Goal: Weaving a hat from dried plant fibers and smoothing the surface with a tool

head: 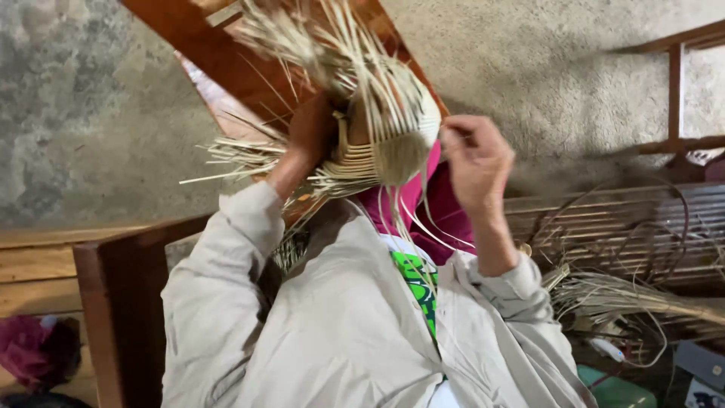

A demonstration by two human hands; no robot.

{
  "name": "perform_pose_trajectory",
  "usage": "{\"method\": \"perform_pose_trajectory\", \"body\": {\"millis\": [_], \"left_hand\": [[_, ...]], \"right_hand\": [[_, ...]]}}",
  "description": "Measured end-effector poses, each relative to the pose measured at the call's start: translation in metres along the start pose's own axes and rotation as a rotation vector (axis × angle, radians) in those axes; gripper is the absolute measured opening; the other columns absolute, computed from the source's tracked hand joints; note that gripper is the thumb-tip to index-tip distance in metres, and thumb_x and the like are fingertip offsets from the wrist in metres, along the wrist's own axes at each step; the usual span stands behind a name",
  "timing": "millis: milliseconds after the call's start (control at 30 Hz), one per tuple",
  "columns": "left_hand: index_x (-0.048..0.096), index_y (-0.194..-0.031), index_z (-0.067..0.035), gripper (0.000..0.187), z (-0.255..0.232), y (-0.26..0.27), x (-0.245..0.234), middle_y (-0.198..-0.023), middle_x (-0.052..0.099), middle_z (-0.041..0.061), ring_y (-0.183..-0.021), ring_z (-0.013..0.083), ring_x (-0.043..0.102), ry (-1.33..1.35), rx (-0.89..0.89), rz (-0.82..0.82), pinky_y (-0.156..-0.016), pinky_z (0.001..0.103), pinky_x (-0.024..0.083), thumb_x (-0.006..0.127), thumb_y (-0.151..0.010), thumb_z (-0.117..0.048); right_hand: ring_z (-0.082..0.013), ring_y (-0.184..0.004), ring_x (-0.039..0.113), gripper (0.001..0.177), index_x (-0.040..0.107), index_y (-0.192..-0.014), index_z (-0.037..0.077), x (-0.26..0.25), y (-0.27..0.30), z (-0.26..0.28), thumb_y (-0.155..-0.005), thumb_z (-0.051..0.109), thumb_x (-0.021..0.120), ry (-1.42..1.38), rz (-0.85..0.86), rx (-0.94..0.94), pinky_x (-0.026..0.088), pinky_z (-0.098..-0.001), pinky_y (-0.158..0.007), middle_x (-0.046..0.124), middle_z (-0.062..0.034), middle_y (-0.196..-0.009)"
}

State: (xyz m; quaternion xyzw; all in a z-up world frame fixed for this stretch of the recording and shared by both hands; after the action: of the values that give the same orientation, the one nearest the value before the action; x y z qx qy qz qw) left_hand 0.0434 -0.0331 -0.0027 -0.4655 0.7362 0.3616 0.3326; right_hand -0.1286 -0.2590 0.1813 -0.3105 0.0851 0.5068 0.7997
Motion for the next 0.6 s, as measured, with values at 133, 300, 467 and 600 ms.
{"method": "perform_pose_trajectory", "body": {"millis": [133,300,467,600], "left_hand": [[0.064,-0.114,-0.010,0.031,0.006,0.005,0.006,-0.086,0.073,0.017,-0.082,0.0405,0.075,-0.101,0.333,-0.243,-0.069,0.055,0.059,0.072,-0.084,-0.007],[0.058,-0.115,-0.033,0.035,-0.002,0.024,-0.012,-0.091,0.066,-0.008,-0.088,0.0157,0.069,-0.443,0.466,-0.619,-0.070,0.040,0.052,0.077,-0.086,-0.027],[0.053,-0.128,-0.022,0.063,0.001,0.029,-0.013,-0.105,0.073,-0.002,-0.105,0.0176,0.067,-0.341,0.236,-0.611,-0.087,0.047,0.045,0.083,-0.073,-0.031],[0.052,-0.129,-0.017,0.037,0.003,0.027,-0.015,-0.155,0.047,0.015,-0.147,0.0385,0.040,0.046,0.117,-0.473,-0.081,0.074,0.042,0.064,-0.096,-0.030]], "right_hand": [[-0.0288,-0.086,0.072,0.024,0.074,-0.107,0.006,0.018,0.010,0.008,-0.086,-0.002,0.081,-0.010,-0.028,0.058,0.059,-0.0375,-0.076,0.070,-0.0142,-0.093],[-0.0337,-0.090,0.065,0.030,0.073,-0.120,0.008,0.028,0.017,-0.007,-0.090,0.003,0.076,0.086,0.018,-0.129,0.056,-0.0429,-0.082,0.064,-0.0122,-0.099],[-0.0389,-0.088,0.061,0.024,0.073,-0.116,0.003,0.030,0.009,0.013,-0.093,0.001,0.066,0.210,0.117,-0.230,0.051,-0.0483,-0.084,0.058,-0.0154,-0.093],[-0.0287,-0.083,0.061,0.019,0.069,-0.107,-0.003,0.025,-0.021,0.021,-0.090,-0.010,0.062,0.161,0.225,-0.145,0.048,-0.0402,-0.073,0.065,-0.0151,-0.093]]}}
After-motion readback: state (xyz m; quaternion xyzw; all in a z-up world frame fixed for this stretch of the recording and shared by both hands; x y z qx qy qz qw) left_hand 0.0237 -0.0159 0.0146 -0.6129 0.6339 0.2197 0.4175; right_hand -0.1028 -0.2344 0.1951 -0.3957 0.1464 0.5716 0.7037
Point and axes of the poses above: each hand's wrist, its own y-axis away from the middle knuckle, its own x-axis out of the palm, z = x × y, the point moved 5 cm from there along -y, towards the middle knuckle
